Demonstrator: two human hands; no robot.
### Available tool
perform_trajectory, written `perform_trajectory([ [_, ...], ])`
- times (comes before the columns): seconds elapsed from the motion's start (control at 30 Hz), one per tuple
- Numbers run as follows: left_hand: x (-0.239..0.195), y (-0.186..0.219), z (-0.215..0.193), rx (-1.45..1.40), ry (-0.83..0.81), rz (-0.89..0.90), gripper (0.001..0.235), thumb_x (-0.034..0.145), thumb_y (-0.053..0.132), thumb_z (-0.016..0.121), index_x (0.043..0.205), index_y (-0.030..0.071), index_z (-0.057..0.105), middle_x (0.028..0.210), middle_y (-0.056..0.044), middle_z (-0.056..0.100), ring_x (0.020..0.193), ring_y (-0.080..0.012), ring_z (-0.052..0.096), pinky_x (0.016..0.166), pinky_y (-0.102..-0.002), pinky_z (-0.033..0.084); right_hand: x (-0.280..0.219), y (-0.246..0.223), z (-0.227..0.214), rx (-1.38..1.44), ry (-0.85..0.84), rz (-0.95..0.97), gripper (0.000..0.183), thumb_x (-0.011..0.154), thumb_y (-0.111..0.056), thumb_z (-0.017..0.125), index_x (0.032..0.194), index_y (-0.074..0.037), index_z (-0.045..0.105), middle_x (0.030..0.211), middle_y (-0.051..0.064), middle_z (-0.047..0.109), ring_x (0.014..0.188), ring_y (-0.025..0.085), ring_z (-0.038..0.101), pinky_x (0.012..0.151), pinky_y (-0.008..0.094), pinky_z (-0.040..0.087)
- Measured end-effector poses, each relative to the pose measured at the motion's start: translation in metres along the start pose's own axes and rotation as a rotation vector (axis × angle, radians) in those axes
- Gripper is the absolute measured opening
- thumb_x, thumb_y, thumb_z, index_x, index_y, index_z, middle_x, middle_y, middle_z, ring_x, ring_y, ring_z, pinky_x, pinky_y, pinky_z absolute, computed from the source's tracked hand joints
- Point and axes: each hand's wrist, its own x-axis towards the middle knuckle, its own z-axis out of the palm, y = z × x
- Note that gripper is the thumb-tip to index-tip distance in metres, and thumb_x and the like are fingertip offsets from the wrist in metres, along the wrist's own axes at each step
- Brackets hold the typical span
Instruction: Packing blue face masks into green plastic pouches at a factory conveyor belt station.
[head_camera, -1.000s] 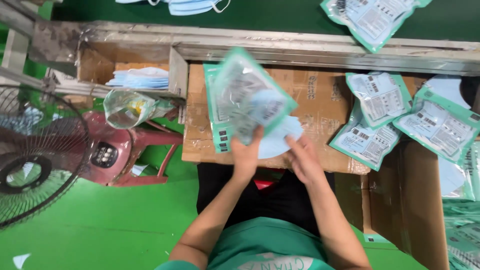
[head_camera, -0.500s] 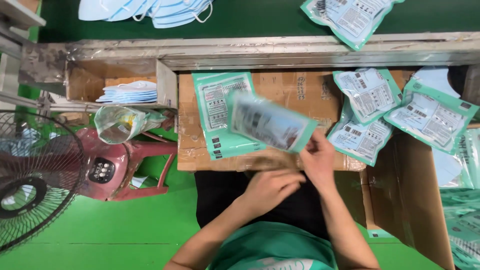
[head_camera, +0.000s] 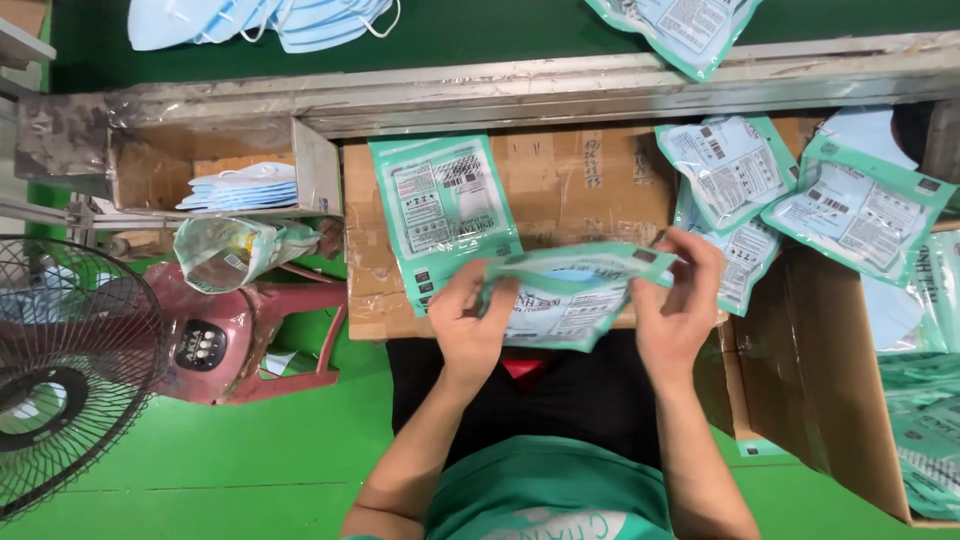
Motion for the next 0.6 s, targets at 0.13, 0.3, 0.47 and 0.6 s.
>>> perform_trajectory([
  [0.13,-0.002,0.0,0.004,0.117,0.02,0.013,0.009,0.093,-0.003,0.069,0.101,-0.006,0.07,0.099,-0.012,0.075,0.083,-0.0121,0.069,0.073,-0.025,0.055,-0.017,0.051,-0.011,0.402,0.016,0.428,0.011,0.1,0.006,0.065,0.11,0.001,0.066,0.1,0.0,0.067,0.091,0.006,0.059,0.083,0.022,0.047],
  [0.3,-0.01,-0.003,0.002,0.124,0.022,-0.083,0.01,0.092,-0.002,0.07,0.1,-0.007,0.071,0.095,-0.012,0.074,0.079,-0.0148,0.067,0.07,-0.027,0.053,-0.019,0.055,-0.016,0.582,-0.015,0.509,0.008,0.102,0.003,0.064,0.11,0.001,0.067,0.098,0.001,0.066,0.089,0.006,0.059,0.083,0.022,0.047],
  [0.47,-0.003,0.004,0.015,0.074,-0.097,0.025,0.006,0.09,-0.001,0.073,0.095,-0.004,0.071,0.099,-0.012,0.076,0.089,-0.0203,0.071,0.081,-0.032,0.057,-0.019,0.049,-0.012,0.672,-0.097,0.588,0.009,0.098,-0.001,0.063,0.106,0.001,0.066,0.1,0.005,0.071,0.092,0.01,0.066,0.087,0.025,0.052],
  [0.6,-0.008,-0.005,0.017,0.126,-0.141,-0.019,0.003,0.089,-0.003,0.074,0.091,-0.003,0.071,0.095,-0.01,0.076,0.088,-0.0198,0.07,0.081,-0.033,0.056,-0.033,0.065,-0.017,0.592,-0.098,0.635,0.014,0.096,0.001,0.07,0.11,0.001,0.068,0.098,0.005,0.071,0.088,0.011,0.064,0.082,0.027,0.052],
])
